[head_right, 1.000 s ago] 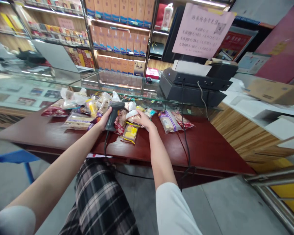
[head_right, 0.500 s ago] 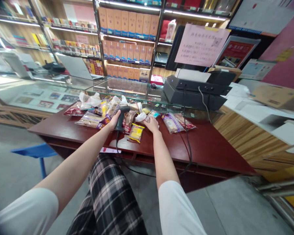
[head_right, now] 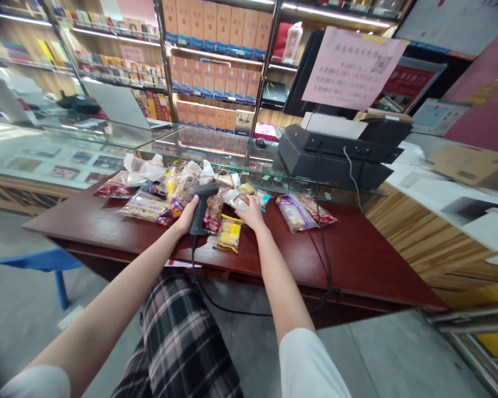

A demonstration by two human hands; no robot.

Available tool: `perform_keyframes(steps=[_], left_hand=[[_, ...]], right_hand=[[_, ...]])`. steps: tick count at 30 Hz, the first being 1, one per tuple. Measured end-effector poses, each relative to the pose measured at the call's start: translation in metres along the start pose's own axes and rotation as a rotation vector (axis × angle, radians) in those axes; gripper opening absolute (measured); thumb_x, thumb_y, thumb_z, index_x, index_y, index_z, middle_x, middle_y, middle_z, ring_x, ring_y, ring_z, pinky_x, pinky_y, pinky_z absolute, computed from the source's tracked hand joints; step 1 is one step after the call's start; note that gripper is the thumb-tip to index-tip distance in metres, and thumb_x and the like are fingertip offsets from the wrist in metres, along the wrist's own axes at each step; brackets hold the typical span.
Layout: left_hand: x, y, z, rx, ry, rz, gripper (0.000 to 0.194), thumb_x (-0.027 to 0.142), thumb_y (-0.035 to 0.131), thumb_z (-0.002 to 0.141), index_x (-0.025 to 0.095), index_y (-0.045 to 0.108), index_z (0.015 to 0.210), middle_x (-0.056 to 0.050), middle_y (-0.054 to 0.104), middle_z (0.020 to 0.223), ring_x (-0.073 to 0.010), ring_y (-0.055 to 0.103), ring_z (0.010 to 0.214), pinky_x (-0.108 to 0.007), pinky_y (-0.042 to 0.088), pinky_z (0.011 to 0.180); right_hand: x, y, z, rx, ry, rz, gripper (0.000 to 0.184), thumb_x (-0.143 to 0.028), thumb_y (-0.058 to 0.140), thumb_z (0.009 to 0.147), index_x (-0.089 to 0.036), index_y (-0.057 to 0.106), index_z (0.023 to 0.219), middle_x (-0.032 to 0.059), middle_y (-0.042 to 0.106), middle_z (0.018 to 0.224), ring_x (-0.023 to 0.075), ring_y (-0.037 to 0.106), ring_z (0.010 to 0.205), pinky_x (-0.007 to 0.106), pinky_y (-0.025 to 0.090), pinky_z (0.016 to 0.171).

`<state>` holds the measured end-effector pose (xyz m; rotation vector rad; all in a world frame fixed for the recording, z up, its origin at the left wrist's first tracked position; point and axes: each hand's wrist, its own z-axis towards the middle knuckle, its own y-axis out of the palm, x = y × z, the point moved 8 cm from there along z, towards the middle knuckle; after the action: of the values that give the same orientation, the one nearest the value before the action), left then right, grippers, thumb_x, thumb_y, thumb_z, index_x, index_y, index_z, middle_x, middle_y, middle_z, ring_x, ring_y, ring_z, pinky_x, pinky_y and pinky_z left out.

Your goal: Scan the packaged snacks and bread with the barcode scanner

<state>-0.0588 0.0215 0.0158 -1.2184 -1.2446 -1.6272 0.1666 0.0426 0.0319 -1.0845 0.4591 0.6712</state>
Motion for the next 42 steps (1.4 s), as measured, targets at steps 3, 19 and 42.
perform_keyframes(steps=[3, 19, 42], left_hand=[[0.001, 0.006, -0.005, -0.048, -0.023, 0.013, 0.067, 0.079, 0.049, 0.077, 0.013, 0.062, 0.07, -0.004, 0.061, 0.054, -0.0138, 0.058, 0.045, -0.024, 0.045, 0.045], [0.008, 0.014, -0.026, -0.121, -0.023, 0.048, 0.066, 0.076, 0.049, 0.08, 0.012, 0.063, 0.068, -0.006, 0.062, 0.058, -0.0142, 0.058, 0.045, -0.025, 0.044, 0.044], [0.011, 0.013, -0.025, -0.061, -0.039, -0.025, 0.064, 0.076, 0.051, 0.078, 0.014, 0.06, 0.067, -0.004, 0.06, 0.058, -0.0125, 0.056, 0.045, -0.024, 0.044, 0.044]], right_hand=[[0.004, 0.004, 0.0, -0.214, -0.003, 0.139, 0.073, -0.027, 0.08, 0.059, -0.02, 0.052, 0.126, 0.0114, 0.059, 0.126, 0.0278, 0.058, 0.115, 0.044, 0.044, 0.101], [-0.012, 0.002, 0.002, 0.111, 0.005, 0.662, 0.063, -0.039, 0.07, 0.073, -0.022, 0.048, 0.129, 0.011, 0.058, 0.133, 0.0248, 0.058, 0.118, 0.044, 0.046, 0.104], [-0.037, -0.008, -0.003, 0.103, -0.127, 0.388, 0.066, -0.028, 0.07, 0.068, -0.019, 0.049, 0.131, 0.0131, 0.055, 0.138, 0.0289, 0.044, 0.135, 0.044, 0.034, 0.116]])
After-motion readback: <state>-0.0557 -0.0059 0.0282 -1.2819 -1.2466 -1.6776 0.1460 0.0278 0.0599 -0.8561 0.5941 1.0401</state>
